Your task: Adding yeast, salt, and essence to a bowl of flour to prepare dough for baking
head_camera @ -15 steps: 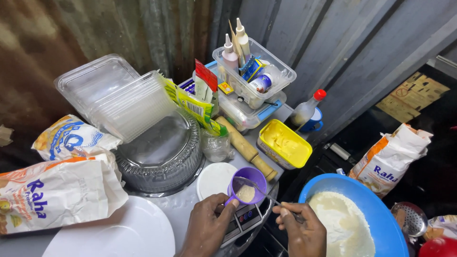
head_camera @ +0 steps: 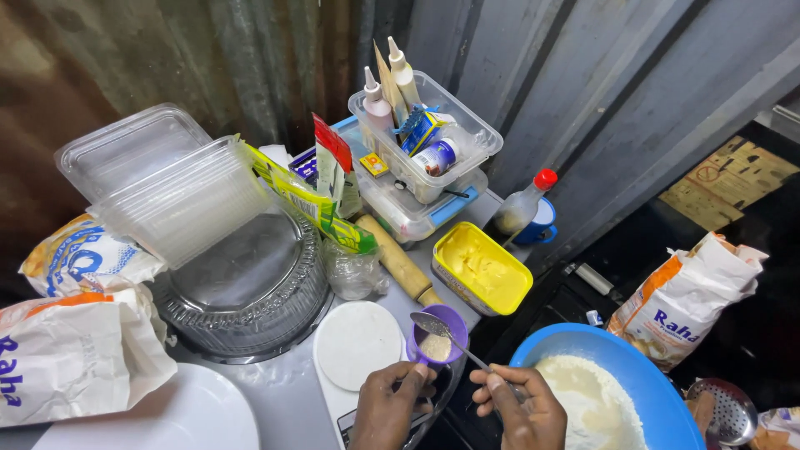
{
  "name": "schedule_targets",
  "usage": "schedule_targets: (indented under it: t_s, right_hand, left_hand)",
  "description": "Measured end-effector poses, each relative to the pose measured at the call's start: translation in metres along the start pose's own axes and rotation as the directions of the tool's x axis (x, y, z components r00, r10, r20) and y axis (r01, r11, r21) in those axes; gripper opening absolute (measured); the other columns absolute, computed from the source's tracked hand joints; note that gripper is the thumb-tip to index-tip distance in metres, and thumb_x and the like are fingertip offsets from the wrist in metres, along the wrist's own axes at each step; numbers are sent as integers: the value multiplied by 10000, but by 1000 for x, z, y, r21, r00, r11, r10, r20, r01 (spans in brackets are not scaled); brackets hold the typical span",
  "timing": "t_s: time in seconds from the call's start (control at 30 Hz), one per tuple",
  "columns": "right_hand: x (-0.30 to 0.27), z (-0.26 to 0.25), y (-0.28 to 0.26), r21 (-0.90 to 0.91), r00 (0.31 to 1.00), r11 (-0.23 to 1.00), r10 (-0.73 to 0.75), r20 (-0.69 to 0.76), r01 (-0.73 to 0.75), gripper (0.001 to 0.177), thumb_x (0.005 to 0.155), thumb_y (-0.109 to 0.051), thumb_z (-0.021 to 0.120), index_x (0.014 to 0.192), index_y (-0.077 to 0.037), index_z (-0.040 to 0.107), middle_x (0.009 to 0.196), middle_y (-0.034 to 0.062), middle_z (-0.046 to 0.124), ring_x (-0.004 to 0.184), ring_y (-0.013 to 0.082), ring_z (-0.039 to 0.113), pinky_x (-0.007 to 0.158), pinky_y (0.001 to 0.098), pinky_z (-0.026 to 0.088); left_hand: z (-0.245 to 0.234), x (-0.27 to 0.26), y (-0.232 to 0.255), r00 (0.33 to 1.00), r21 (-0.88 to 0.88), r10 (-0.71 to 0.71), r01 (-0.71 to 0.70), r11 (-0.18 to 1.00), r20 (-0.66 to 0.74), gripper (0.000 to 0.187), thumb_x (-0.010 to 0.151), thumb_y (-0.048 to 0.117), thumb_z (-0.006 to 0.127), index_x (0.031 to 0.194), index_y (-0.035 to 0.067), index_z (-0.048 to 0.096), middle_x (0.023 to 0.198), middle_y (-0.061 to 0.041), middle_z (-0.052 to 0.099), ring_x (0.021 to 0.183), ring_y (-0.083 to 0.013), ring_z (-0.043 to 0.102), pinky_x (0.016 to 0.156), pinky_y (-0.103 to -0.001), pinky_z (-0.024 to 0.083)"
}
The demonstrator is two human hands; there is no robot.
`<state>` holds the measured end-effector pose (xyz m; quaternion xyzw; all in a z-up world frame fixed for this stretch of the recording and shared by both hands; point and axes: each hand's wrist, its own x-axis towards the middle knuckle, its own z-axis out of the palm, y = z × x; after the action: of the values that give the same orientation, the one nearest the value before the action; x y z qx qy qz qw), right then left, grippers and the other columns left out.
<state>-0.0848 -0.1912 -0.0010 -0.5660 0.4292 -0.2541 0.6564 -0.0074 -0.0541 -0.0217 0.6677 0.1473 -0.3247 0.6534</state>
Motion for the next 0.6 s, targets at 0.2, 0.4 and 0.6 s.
schedule_targets:
  t_s: [0.2, 0.4, 0.6]
  right_hand:
    - [18, -4, -10, 6, 995, 995, 99, 8, -100, 203, 1015, 65, 738, 1143, 218, 777, 1021, 450, 830, 751, 447, 685, 653, 506, 561]
    - [44, -9, -3, -7, 993, 993, 116, 25, -116, 195, 994, 94, 742, 1134, 225, 778, 992, 459, 833, 720, 449, 682, 623, 496, 544]
    - [53, -1, -13, -44, 981, 986, 163, 101, -159, 217, 1024, 47, 730, 1171, 200, 774, 1024, 436, 845, 748, 445, 683, 650, 525, 557]
  left_hand:
    - [25, 24, -18, 994, -74, 20, -28, 997, -107, 347, 1024, 257, 724, 1051, 13, 970, 1086, -101, 950, 1028, -202, 877, 860, -312, 783]
    - [36, 41, -22, 981, -49, 56, -66, 997, -185, 345, 995, 304, 744, 990, 43, 970, 1048, -89, 947, 1002, -202, 880, 888, -325, 776]
    - [37, 33, 4, 982, 14, 47, -45, 999, -182, 314, 1028, 316, 737, 1062, 81, 942, 912, -76, 881, 853, -211, 898, 749, -316, 718]
